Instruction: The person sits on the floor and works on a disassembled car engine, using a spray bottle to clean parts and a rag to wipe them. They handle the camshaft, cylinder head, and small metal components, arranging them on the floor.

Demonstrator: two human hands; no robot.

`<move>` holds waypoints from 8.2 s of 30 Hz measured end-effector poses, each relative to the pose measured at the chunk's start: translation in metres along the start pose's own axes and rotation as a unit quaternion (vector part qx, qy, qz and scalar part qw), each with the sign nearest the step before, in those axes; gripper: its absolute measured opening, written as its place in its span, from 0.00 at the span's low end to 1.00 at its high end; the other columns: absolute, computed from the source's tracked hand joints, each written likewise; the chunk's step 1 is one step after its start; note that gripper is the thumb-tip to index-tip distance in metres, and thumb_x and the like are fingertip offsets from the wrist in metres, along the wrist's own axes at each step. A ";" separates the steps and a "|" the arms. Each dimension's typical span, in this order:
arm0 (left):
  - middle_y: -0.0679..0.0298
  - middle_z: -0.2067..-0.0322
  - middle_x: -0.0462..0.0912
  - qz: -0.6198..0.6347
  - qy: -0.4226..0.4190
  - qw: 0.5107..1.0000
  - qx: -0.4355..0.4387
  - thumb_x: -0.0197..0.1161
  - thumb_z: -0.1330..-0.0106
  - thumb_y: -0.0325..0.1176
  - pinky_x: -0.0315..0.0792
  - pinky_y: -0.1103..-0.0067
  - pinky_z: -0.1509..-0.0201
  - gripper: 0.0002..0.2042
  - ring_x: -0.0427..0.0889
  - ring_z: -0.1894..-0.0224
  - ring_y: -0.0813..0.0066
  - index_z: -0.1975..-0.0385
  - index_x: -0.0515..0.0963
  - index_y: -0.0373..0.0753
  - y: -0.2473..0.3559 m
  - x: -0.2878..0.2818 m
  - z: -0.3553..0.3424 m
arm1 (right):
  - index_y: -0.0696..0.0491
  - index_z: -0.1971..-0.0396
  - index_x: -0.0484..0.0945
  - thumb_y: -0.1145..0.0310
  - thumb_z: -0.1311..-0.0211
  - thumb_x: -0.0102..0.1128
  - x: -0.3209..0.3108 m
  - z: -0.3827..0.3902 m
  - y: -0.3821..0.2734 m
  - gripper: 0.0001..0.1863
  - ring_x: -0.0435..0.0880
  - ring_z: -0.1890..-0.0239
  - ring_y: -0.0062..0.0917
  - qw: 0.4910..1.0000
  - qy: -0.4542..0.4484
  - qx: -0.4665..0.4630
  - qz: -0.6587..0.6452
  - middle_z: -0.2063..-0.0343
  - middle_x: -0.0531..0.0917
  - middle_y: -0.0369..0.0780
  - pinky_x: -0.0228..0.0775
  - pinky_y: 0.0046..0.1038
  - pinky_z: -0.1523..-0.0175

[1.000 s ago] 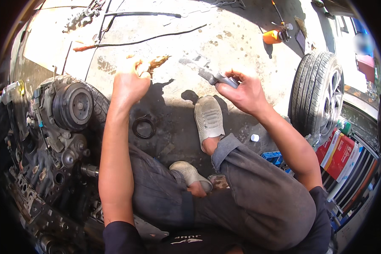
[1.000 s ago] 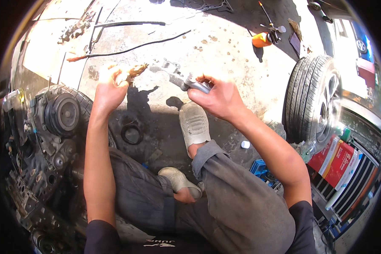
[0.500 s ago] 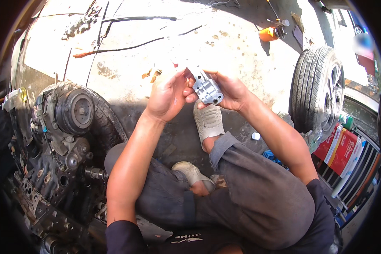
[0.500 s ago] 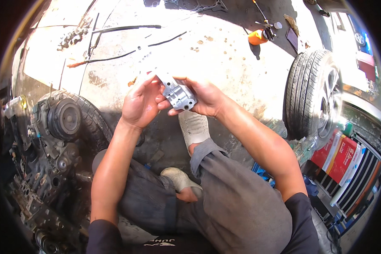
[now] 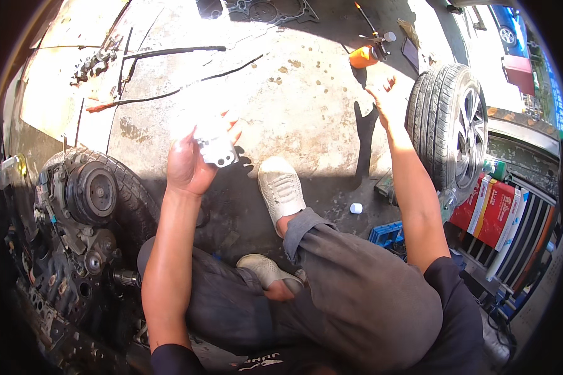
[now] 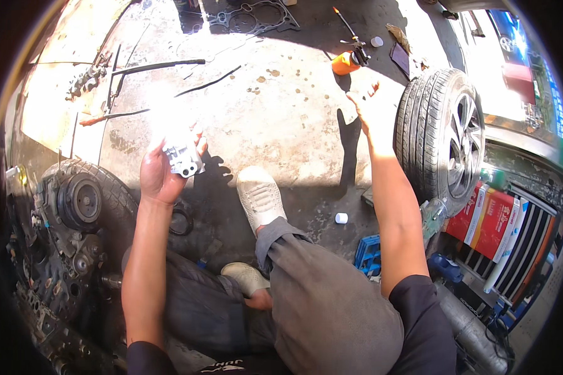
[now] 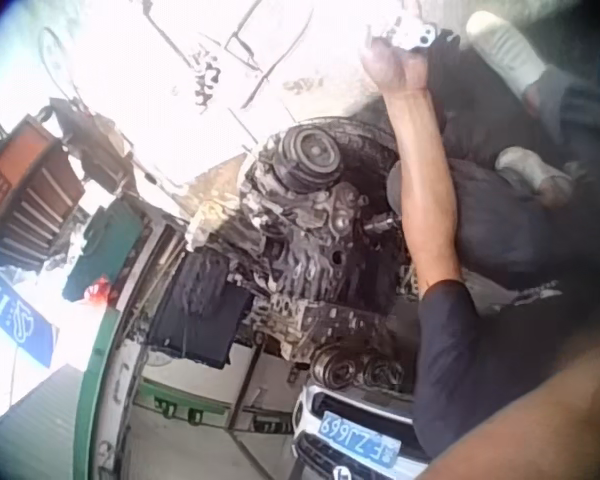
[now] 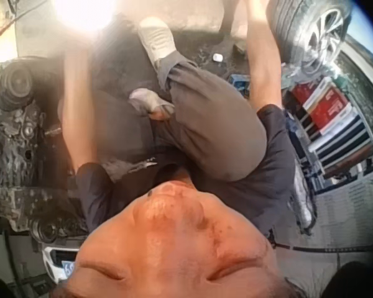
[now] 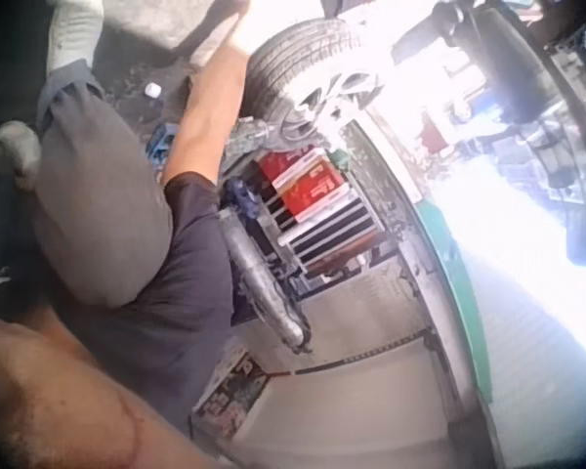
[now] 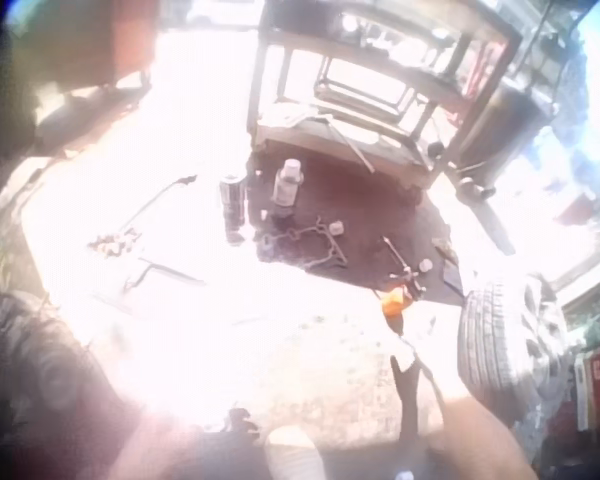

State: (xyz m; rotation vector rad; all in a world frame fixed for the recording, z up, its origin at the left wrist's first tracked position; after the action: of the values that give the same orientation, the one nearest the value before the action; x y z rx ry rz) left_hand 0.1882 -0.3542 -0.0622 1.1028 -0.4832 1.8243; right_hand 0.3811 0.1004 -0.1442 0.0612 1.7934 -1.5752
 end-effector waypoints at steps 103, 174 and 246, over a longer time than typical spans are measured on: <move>0.42 0.52 0.80 -0.087 0.043 0.995 0.015 0.39 0.26 0.35 0.79 0.66 0.66 0.20 0.83 0.62 0.57 0.45 0.70 0.27 0.059 -0.022 -0.005 | 0.64 0.42 0.74 0.82 0.56 0.55 0.110 0.215 -0.225 0.33 0.83 0.57 0.23 0.796 -0.533 -0.177 -0.225 0.49 0.81 0.47 0.76 0.22 0.60; 0.49 0.61 0.84 -0.277 0.104 0.955 -0.009 0.43 0.22 0.34 0.81 0.73 0.68 0.17 0.84 0.69 0.65 0.49 0.74 0.26 0.033 0.016 0.014 | 0.61 0.40 0.71 0.75 0.48 0.65 0.095 0.185 -0.198 0.31 0.81 0.61 0.17 0.886 -0.433 0.098 -0.131 0.59 0.84 0.37 0.74 0.22 0.55; 0.53 0.57 0.80 -0.223 0.048 0.922 0.312 0.48 0.24 0.31 0.80 0.74 0.58 0.20 0.82 0.60 0.70 0.34 0.60 0.36 0.134 0.158 0.322 | 0.55 0.28 0.58 0.76 0.39 0.63 0.111 0.136 -0.078 0.38 0.68 0.32 0.32 0.945 -0.295 -0.111 -0.088 0.32 0.67 0.44 0.61 0.32 0.31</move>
State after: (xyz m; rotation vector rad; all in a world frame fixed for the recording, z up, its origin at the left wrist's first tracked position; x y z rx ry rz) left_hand 0.2011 -0.5680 0.2555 1.3906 0.4252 1.6341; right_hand 0.3287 -0.0846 -0.1359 -0.6313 1.5018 -1.3078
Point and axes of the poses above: each hand's wrist, its own z-axis away from the middle knuckle, its own x-axis out of the palm, y = z × x, the point moved 1 cm from there along -z, towards the middle knuckle
